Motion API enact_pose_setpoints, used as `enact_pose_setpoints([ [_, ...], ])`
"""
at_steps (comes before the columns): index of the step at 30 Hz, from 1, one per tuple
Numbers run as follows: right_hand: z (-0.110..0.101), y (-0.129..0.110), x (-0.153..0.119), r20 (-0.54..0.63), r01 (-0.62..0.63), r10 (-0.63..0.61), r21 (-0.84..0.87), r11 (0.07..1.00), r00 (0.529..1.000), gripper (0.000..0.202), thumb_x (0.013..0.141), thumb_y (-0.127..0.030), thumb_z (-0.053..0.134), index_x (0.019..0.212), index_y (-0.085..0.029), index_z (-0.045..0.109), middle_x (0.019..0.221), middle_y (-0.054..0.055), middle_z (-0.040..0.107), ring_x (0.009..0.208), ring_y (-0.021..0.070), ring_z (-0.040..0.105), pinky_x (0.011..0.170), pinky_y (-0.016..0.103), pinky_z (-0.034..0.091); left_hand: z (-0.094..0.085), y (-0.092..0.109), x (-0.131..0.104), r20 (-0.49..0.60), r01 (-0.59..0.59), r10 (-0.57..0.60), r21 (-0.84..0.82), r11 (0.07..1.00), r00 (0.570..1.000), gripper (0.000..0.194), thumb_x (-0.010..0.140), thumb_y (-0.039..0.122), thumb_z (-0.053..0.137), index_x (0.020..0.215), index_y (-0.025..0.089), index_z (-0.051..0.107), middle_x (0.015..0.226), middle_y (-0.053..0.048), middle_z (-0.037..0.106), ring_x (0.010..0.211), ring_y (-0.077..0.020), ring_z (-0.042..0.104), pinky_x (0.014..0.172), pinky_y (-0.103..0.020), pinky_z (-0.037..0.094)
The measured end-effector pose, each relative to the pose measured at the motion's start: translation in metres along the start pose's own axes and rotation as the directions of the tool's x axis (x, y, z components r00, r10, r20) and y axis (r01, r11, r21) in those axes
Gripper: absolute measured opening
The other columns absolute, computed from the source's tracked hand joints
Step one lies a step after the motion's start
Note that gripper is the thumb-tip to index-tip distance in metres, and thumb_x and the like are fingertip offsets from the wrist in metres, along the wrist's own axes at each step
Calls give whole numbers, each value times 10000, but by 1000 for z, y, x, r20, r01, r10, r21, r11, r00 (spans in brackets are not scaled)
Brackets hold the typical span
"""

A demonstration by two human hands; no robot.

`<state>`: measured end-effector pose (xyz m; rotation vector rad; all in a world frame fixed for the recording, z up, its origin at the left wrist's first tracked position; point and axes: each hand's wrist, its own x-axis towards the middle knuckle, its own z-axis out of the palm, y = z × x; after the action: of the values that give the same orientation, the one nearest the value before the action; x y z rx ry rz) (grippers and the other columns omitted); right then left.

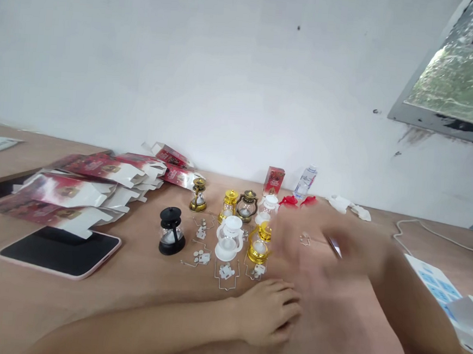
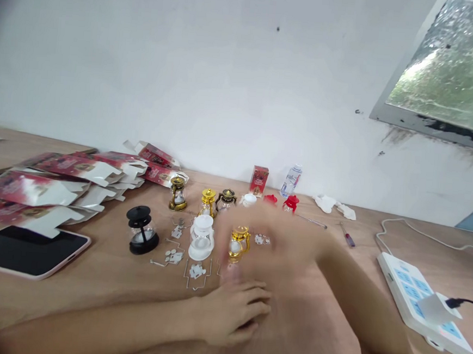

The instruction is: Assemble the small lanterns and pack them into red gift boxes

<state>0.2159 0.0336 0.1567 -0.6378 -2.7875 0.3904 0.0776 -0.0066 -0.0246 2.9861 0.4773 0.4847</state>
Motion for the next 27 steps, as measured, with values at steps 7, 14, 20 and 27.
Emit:
enact_pose_setpoints([
  [7, -41, 136, 74, -376, -626, 503, -386, 678, 778, 456, 867, -239, 489, 1295, -85, 459, 1369, 190, 485, 1279, 310, 413, 1046, 450, 342, -2, 1, -1, 20, 11, -9, -86, 996, 1000, 341, 889, 277, 447, 1172, 119, 555, 1317, -119, 550, 1258, -263, 469, 1072, -389, 374],
  [14, -9, 211, 91, -322, -752, 686, -391, 531, 652, 613, 772, -236, 607, 1336, -82, 424, 1417, 232, 415, 1354, 390, 270, 1060, 593, 188, -17, 13, -8, 206, -52, 83, -151, 987, 975, 705, 923, 498, 365, 1449, 44, 249, 1527, -151, 253, 1426, -343, 155, 1155, -564, 148],
  [20, -24, 203, 82, -403, -752, 639, -424, 504, 656, 629, 668, -436, 743, 1108, -21, 570, 1209, 275, 529, 1194, 412, 399, 989, 527, 286, -17, 18, -9, 213, -57, 107, -229, 972, 971, 782, 909, 541, 374, 1466, 31, 173, 1540, -159, 183, 1443, -309, 64, 1157, -573, 3],
  [27, -35, 135, 17, -880, -601, 288, 4, 800, 378, 696, 766, -525, 617, 1266, -104, 378, 1241, 199, 472, 1115, 292, 504, 933, 425, 448, -26, 25, -34, 202, -65, 161, -412, 909, 966, 694, 921, 457, 392, 1485, 125, 162, 1544, -106, 199, 1446, -273, 91, 1151, -555, -57],
])
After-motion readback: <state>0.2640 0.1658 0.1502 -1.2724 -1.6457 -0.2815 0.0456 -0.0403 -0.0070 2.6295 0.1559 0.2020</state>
